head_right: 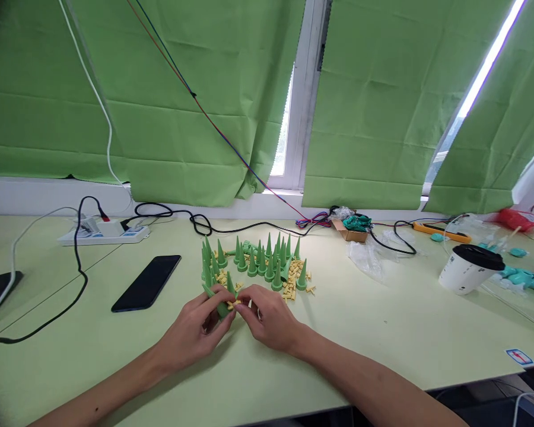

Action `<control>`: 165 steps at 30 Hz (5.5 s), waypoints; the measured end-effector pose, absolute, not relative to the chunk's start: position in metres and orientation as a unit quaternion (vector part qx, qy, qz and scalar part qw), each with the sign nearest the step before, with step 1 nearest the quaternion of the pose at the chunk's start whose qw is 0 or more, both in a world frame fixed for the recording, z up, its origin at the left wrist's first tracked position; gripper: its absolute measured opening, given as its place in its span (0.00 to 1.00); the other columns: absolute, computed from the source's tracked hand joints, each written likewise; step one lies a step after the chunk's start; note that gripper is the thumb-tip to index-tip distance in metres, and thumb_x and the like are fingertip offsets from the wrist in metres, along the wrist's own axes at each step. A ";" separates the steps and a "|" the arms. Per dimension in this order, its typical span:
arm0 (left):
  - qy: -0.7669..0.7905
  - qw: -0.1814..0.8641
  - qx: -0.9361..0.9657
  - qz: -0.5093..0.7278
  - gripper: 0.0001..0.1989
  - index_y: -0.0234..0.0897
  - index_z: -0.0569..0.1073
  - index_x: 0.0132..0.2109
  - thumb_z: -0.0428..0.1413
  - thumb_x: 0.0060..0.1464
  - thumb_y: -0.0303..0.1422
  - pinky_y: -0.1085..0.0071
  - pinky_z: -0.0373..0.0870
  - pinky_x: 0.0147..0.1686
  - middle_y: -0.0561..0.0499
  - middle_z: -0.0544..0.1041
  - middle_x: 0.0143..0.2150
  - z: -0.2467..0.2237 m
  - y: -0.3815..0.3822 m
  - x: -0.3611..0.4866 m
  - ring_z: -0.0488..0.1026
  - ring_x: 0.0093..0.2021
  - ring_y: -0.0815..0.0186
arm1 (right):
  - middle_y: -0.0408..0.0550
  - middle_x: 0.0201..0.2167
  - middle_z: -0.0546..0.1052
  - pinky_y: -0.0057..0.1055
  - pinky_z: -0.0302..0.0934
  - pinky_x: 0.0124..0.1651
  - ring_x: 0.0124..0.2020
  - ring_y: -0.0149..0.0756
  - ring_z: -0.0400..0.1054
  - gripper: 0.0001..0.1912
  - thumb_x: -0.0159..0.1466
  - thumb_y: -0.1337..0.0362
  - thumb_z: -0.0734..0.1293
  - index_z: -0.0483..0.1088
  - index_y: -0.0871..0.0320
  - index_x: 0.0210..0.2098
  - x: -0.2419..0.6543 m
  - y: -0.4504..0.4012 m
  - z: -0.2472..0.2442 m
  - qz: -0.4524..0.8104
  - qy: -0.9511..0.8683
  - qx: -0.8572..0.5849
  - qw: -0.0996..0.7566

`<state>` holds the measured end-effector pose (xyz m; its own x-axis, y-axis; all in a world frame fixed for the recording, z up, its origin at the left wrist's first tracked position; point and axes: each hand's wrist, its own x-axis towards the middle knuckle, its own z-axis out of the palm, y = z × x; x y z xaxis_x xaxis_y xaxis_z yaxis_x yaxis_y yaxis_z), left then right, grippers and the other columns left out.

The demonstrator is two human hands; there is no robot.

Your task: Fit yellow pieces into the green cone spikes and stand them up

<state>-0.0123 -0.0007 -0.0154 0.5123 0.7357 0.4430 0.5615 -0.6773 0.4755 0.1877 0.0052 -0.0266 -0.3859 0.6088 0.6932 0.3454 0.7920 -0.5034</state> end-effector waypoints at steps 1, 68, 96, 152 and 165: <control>0.378 0.140 0.858 0.318 0.08 0.39 0.69 0.48 0.48 0.65 0.33 0.74 0.64 0.24 0.50 0.69 0.41 -0.015 -0.001 -0.012 0.62 0.21 0.75 | 0.43 0.28 0.70 0.26 0.56 0.27 0.24 0.28 0.60 0.04 0.70 0.65 0.62 0.67 0.58 0.39 0.188 0.005 -0.026 0.141 -0.822 -0.289 0.471; 0.373 0.112 0.871 0.300 0.08 0.38 0.70 0.46 0.48 0.64 0.32 0.73 0.64 0.23 0.50 0.70 0.40 -0.016 -0.002 -0.011 0.62 0.20 0.74 | 0.40 0.22 0.67 0.26 0.50 0.28 0.22 0.28 0.57 0.13 0.71 0.62 0.60 0.62 0.56 0.29 0.188 0.007 -0.027 0.158 -0.836 -0.333 0.407; 0.385 0.131 0.866 0.291 0.09 0.39 0.70 0.47 0.47 0.65 0.33 0.73 0.65 0.25 0.50 0.70 0.42 -0.016 -0.001 -0.012 0.64 0.22 0.74 | 0.38 0.22 0.65 0.25 0.50 0.28 0.23 0.28 0.56 0.09 0.71 0.62 0.60 0.63 0.56 0.33 0.190 0.006 -0.027 0.177 -0.836 -0.350 0.384; 0.388 0.122 0.865 0.294 0.09 0.39 0.71 0.45 0.48 0.65 0.34 0.73 0.66 0.24 0.50 0.71 0.40 -0.014 -0.002 -0.011 0.64 0.21 0.73 | 0.35 0.17 0.63 0.25 0.49 0.27 0.19 0.27 0.54 0.07 0.70 0.62 0.61 0.66 0.57 0.37 0.190 0.004 -0.025 0.177 -0.836 -0.355 0.378; 0.384 0.129 0.872 0.274 0.09 0.39 0.71 0.45 0.47 0.65 0.33 0.73 0.65 0.25 0.50 0.70 0.39 -0.013 -0.002 -0.011 0.65 0.21 0.73 | 0.37 0.18 0.62 0.26 0.47 0.26 0.19 0.27 0.52 0.15 0.71 0.59 0.60 0.63 0.56 0.28 0.189 0.006 -0.027 0.172 -0.833 -0.366 0.377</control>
<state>-0.0114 -0.0019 -0.0129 0.5542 0.7409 0.3795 0.5999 -0.6715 0.4350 0.1892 0.0060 -0.0265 -0.4480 0.7402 0.5014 0.4808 0.6723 -0.5629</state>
